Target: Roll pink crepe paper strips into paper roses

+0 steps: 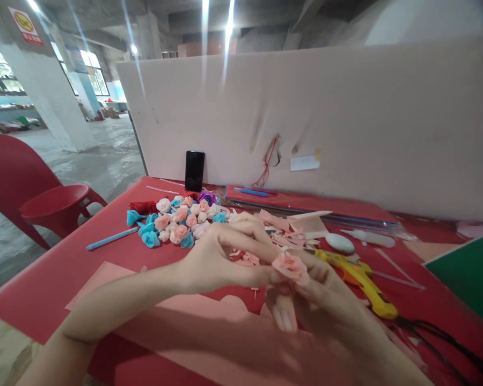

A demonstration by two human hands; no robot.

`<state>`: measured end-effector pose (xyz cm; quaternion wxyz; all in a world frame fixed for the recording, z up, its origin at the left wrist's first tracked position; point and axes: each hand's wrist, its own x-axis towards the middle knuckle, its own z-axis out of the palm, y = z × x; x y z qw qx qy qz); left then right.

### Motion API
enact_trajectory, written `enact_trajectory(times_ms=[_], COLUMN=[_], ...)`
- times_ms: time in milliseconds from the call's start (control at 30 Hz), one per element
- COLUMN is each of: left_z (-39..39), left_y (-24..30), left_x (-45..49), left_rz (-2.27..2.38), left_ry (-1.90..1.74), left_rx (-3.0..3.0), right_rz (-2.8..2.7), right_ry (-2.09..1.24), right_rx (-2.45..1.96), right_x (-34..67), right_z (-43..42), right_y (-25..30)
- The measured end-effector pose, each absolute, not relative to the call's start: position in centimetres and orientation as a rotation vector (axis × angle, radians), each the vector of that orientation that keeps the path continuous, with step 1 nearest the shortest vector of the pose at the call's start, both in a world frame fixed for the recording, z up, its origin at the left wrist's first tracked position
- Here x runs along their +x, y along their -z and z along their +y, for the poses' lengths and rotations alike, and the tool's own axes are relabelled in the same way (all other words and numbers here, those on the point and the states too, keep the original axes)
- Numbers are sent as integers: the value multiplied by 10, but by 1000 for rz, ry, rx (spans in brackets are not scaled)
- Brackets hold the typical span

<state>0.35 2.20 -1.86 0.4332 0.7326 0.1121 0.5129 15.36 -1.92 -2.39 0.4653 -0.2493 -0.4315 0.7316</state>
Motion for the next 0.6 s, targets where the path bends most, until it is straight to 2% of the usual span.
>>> enact_trajectory(times_ms=[233,600], left_z=[26,29], left_y=[9,16], left_x=[-5,-1], left_rz=[162,359], left_ry=[-1076,-1058], left_rx=[1898,1752], right_rz=[-1236,-1220], right_ry=[-1901,-1845], right_rx=[-560,-460], right_x=[156,154], right_z=[-6,7], right_y=[38,52])
